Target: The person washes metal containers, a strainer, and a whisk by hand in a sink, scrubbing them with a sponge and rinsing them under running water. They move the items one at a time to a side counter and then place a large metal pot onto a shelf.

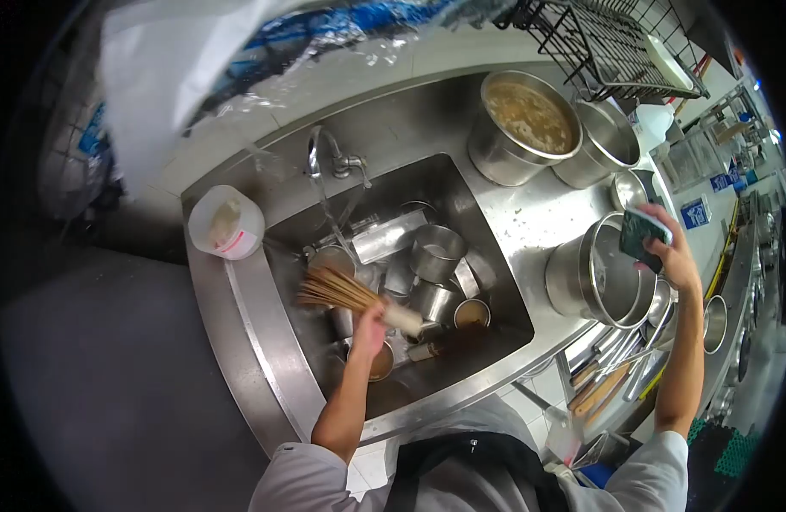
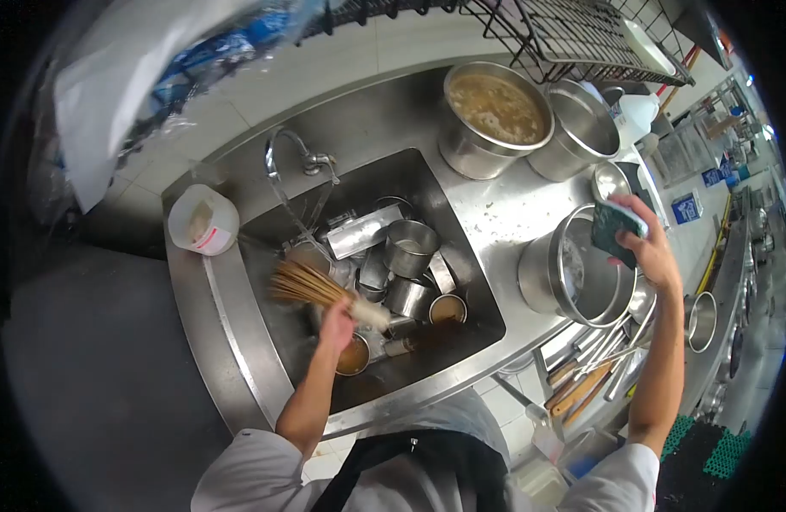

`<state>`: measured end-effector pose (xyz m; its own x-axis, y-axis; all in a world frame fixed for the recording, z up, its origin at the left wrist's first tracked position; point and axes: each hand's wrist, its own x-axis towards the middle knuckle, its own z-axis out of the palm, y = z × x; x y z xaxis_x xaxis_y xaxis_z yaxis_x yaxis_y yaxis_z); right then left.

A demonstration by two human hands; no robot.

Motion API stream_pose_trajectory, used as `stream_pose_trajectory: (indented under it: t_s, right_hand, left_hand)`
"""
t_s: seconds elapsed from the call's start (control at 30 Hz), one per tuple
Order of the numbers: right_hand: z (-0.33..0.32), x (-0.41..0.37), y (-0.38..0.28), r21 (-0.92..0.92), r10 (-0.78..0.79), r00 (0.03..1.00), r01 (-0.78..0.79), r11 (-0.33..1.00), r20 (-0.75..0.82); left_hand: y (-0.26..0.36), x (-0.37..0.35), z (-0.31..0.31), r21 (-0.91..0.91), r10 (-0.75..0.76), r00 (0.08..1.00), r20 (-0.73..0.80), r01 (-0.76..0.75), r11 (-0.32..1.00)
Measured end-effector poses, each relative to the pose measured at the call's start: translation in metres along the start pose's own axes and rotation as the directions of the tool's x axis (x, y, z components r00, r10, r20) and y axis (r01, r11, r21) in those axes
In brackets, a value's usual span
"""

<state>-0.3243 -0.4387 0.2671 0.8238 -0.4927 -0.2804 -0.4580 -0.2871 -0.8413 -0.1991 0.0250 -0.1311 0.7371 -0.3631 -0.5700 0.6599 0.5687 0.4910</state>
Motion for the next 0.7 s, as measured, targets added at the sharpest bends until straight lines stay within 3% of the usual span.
stream_pose_trajectory:
  t_s: [0.07, 0.13, 0.17, 0.2, 0.23, 0.27, 0.3, 0.33, 0.37, 0.4, 0.47, 0.5, 0.57, 0.6, 0.7]
  right_hand:
    - [0.028, -0.005, -0.036, 0.082, -0.073, 0.996, 0.077, 0.994, -0.046]
    - [0.061, 0.007, -0.042, 0.048, -0.327, 0.943, 0.325, 0.945, 0.059]
    - [0.092, 0.01, -0.052, -0.057, -0.351, 0.934, 0.355, 0.933, 0.062]
    - [0.125, 0.023, -0.05, -0.205, -0.611, 0.783, 0.62, 0.757, 0.114]
    - [0.169, 0.041, -0.037, -0.121, -0.709, 0.696, 0.718, 0.685, 0.116]
    - [0.209, 0.066, -0.02, -0.14, -0.828, 0.538, 0.842, 0.521, 0.156]
    - [0.252, 0.068, -0.029, -0.369, -0.781, 0.576, 0.799, 0.475, 0.241]
    - [0.29, 0.069, -0.036, -0.428, -0.749, 0.601, 0.776, 0.463, 0.278]
    - [0.332, 0.087, -0.026, -0.431, -0.805, 0.512, 0.826, 0.364, 0.301]
    - [0.368, 0.107, -0.012, -0.425, -0.849, 0.416, 0.867, 0.261, 0.326]
    - [0.413, 0.115, 0.007, -0.502, -0.726, 0.562, 0.794, 0.342, 0.396]
    - [0.423, 0.121, 0.001, -0.452, -0.536, 0.729, 0.684, 0.572, 0.425]
    - [0.475, 0.18, 0.059, -0.423, -0.402, 0.815, 0.565, 0.708, 0.416]
    - [0.495, 0.194, 0.084, -0.407, -0.318, 0.852, 0.487, 0.772, 0.416]
    - [0.468, 0.154, 0.036, -0.379, -0.124, 0.971, 0.195, 0.905, 0.203]
  left_hand:
    - [0.039, 0.036, 0.027, -0.389, 0.126, 0.991, 0.043, -0.1, 0.916]
    - [0.071, 0.064, 0.075, -0.542, 0.157, 0.985, -0.078, -0.174, 0.822]
    - [0.077, 0.08, 0.087, -0.555, 0.215, 0.977, -0.01, -0.184, 0.811]
    - [0.08, 0.099, 0.098, -0.569, 0.274, 0.96, 0.06, -0.192, 0.8]
    - [0.08, 0.119, 0.108, -0.6, 0.274, 0.961, -0.028, -0.235, 0.764]
    - [0.084, 0.129, 0.117, -0.609, 0.248, 0.964, -0.097, -0.255, 0.751]
    - [0.088, 0.136, 0.127, -0.615, 0.218, 0.962, -0.165, -0.273, 0.74]
    - [0.091, 0.143, 0.134, -0.62, 0.184, 0.954, -0.235, -0.293, 0.728]
    - [0.087, 0.153, 0.128, -0.616, 0.14, 0.973, -0.181, -0.223, 0.756]
    - [0.092, 0.114, 0.154, -0.366, 0.38, 0.918, -0.113, -0.394, 0.843]
    - [0.087, 0.116, 0.129, -0.347, 0.418, 0.905, 0.083, -0.367, 0.863]
    - [0.088, 0.11, 0.121, -0.442, 0.361, 0.929, 0.087, -0.289, 0.849]
    - [0.082, 0.086, 0.114, -0.617, 0.231, 0.967, 0.103, -0.12, 0.778]
    - [0.079, 0.069, 0.113, -0.495, 0.195, 0.968, 0.16, -0.093, 0.864]
    - [0.062, 0.066, 0.082, -0.177, 0.048, 0.998, 0.036, -0.041, 0.983]
